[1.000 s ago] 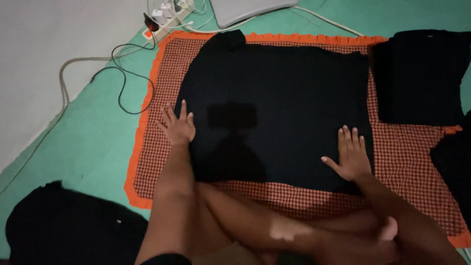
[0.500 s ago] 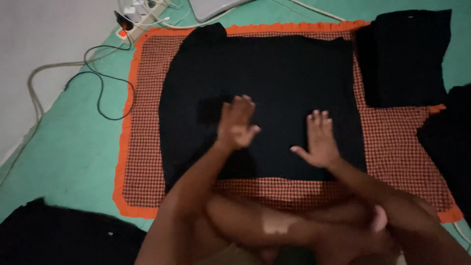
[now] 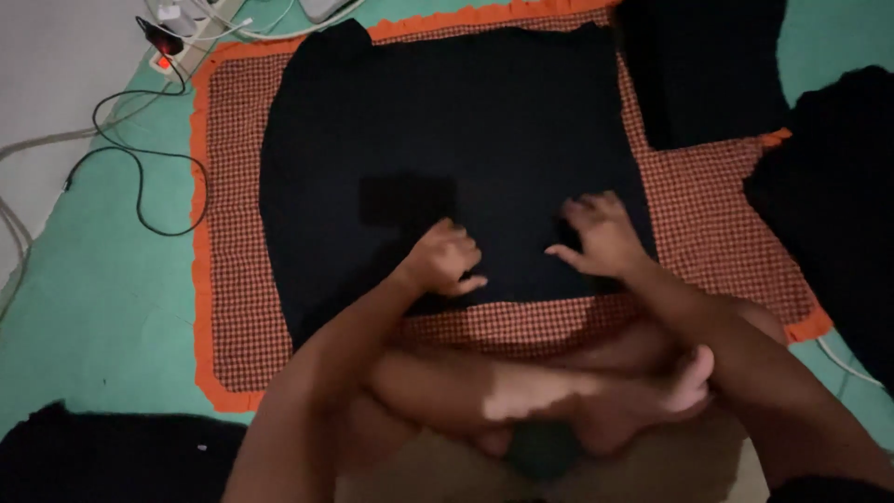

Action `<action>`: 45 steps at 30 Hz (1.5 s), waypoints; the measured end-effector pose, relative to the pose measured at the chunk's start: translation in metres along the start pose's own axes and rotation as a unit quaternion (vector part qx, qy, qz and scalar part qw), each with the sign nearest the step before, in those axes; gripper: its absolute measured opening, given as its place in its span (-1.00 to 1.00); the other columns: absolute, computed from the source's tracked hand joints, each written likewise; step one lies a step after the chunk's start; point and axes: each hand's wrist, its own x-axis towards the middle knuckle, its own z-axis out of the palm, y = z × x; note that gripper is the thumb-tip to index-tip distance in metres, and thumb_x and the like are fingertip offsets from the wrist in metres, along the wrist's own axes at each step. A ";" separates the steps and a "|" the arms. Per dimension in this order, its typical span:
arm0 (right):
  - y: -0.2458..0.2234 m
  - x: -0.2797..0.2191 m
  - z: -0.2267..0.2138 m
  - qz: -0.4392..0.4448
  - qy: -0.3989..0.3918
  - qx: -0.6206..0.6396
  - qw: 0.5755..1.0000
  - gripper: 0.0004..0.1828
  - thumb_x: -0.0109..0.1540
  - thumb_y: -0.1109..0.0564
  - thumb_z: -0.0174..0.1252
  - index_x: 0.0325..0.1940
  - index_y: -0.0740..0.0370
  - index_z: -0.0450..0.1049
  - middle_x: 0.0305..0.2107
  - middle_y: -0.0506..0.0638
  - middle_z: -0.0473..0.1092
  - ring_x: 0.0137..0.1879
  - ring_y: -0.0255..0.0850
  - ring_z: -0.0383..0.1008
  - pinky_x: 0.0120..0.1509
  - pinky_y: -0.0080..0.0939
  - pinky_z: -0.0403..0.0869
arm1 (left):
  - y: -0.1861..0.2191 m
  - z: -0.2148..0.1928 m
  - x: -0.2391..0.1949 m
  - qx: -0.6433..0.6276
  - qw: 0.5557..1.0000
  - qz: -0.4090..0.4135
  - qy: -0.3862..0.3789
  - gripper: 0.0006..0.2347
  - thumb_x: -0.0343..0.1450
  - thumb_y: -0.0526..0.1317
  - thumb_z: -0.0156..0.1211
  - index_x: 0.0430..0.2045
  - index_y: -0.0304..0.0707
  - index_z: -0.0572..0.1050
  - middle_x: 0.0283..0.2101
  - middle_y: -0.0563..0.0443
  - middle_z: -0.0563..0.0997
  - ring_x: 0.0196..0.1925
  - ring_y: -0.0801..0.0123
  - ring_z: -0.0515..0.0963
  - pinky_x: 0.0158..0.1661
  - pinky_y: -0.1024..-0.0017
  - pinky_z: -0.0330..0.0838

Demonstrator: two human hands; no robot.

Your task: The person folds a black t-shirt on a checkered mat, smoothing it out and folding it into a compact rectangle. They then pick up another black t-shirt, unfold it, and smooth it out on the mat.

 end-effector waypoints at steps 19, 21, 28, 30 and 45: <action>-0.037 -0.064 0.005 -0.169 -0.210 0.031 0.962 -0.40 0.06 0.19 0.18 0.17 0.47 0.34 -0.33 0.28 0.45 -0.29 0.21 0.50 -0.20 0.10 0.44 | 0.086 0.028 -0.030 0.204 0.881 -0.194 -0.381 -0.73 0.24 -0.29 0.14 -0.19 -0.24 0.54 -0.34 -0.10 0.54 -0.41 0.10 0.59 -0.40 0.13 0.44; -0.040 -0.059 -0.003 -0.139 -0.216 0.021 0.966 -0.41 0.07 0.14 0.15 0.18 0.40 0.36 -0.31 0.24 0.44 -0.27 0.20 0.50 -0.21 0.09 0.42 | 0.087 0.026 -0.024 0.237 0.862 -0.201 -0.401 -0.84 0.28 -0.32 0.08 -0.31 -0.17 0.49 -0.41 -0.02 0.52 -0.44 0.17 0.56 -0.41 0.19 0.42; -0.055 -0.053 -0.008 -0.117 -0.285 -0.077 0.948 -0.31 0.09 -0.12 0.14 0.26 0.21 0.35 -0.10 0.14 0.44 -0.07 0.07 0.51 -0.07 0.05 0.39 | 0.095 -0.030 0.008 0.118 0.842 -0.316 -0.422 -0.79 0.45 -0.23 -0.13 -0.36 -0.13 0.55 -0.37 0.00 0.62 -0.27 0.16 0.65 -0.32 0.23 0.52; -0.064 -0.050 -0.012 -0.134 -0.236 -0.077 0.959 -0.33 0.19 -0.23 0.12 0.23 0.26 0.37 -0.16 0.17 0.43 -0.14 0.05 0.50 -0.08 0.06 0.41 | 0.095 -0.043 0.020 0.092 0.832 -0.334 -0.432 -0.78 0.38 -0.22 -0.09 -0.39 -0.15 0.60 -0.43 -0.01 0.66 -0.37 0.15 0.68 -0.40 0.23 0.53; -0.041 -0.031 -0.039 -0.026 -0.319 0.028 0.947 -0.71 0.10 -0.05 0.07 -0.29 0.18 0.52 -0.49 0.03 0.45 -0.39 -0.04 0.47 -0.33 -0.05 0.46 | 0.100 -0.043 0.027 0.169 0.836 -0.196 -0.484 -0.70 0.39 -0.06 -0.03 -0.50 -0.14 0.68 -0.45 0.11 0.68 -0.43 0.22 0.63 -0.52 0.24 0.36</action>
